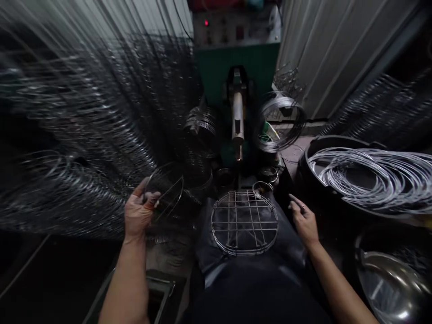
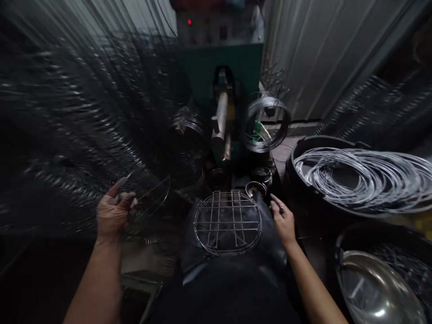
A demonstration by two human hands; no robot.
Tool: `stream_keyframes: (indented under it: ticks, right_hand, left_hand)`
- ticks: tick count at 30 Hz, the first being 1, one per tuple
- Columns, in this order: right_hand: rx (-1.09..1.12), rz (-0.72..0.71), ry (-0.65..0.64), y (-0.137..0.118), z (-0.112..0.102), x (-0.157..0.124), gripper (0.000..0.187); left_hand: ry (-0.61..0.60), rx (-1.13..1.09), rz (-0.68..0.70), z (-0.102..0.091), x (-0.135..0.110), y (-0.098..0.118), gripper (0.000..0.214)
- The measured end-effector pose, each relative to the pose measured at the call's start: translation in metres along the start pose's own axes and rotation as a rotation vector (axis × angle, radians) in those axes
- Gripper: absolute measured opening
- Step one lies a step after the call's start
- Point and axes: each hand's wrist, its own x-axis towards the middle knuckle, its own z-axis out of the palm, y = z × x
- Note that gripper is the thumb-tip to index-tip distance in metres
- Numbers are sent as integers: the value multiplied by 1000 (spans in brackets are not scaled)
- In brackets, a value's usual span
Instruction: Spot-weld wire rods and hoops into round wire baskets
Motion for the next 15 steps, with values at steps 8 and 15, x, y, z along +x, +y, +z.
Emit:
stream_keyframes:
  ticks: [8, 15]
  right_hand:
    - [-64, -389, -127, -64, 29, 7, 41]
    - [-17, -199, -99, -52, 23, -2, 37]
  left_hand:
    - [-249, -861, -261, 73, -39, 25, 59]
    - [-409, -926, -509, 111, -67, 3, 56]
